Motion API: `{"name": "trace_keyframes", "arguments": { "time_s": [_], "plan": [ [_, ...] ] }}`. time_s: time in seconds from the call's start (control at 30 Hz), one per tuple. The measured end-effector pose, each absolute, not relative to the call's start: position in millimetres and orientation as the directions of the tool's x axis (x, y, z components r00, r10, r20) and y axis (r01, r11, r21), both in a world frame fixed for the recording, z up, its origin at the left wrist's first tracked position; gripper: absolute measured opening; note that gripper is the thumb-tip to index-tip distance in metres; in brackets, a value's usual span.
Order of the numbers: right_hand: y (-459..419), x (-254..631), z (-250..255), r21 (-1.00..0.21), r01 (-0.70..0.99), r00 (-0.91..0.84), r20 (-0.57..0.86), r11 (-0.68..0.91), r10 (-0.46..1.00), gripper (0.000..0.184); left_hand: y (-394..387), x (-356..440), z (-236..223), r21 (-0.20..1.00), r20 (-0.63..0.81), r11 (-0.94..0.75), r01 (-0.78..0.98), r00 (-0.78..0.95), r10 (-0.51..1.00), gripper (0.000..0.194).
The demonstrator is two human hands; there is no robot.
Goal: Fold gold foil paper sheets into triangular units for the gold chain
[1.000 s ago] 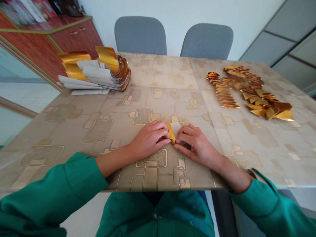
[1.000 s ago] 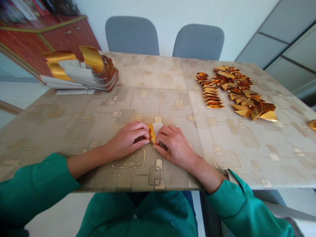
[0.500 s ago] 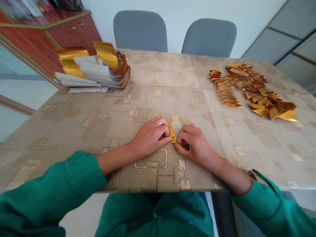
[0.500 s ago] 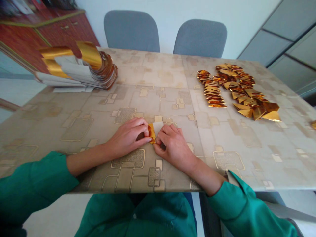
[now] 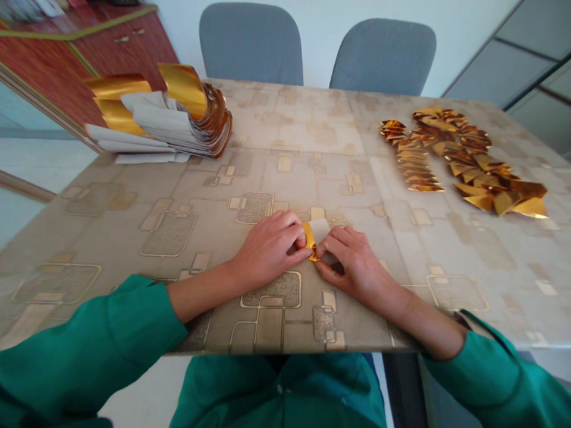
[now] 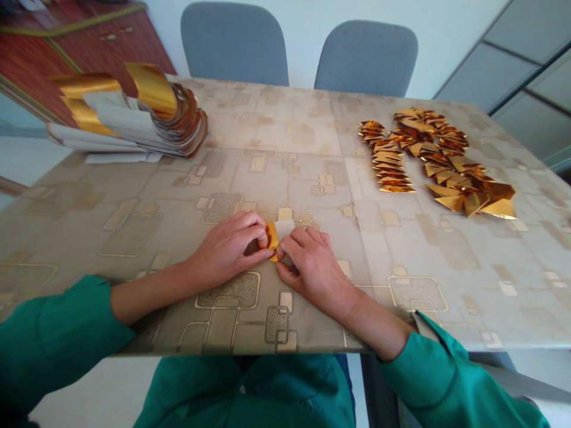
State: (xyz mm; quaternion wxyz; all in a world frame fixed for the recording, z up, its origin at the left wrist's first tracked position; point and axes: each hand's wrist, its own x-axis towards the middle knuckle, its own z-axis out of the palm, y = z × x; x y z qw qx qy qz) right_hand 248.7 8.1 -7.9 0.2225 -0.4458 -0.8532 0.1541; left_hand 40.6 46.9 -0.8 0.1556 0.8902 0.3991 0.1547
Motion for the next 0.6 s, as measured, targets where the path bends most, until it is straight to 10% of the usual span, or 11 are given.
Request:
{"name": "trace_keyframes", "arguments": {
  "time_s": [0.6],
  "plan": [
    [2.3, 253.8, -2.1, -0.236, 0.700, -0.625, 0.254, 0.674, 0.738, 0.025, 54.5, 30.2, -5.0, 0.534, 0.188, -0.591, 0.605, 0.596, 0.781, 0.011]
  ]
}}
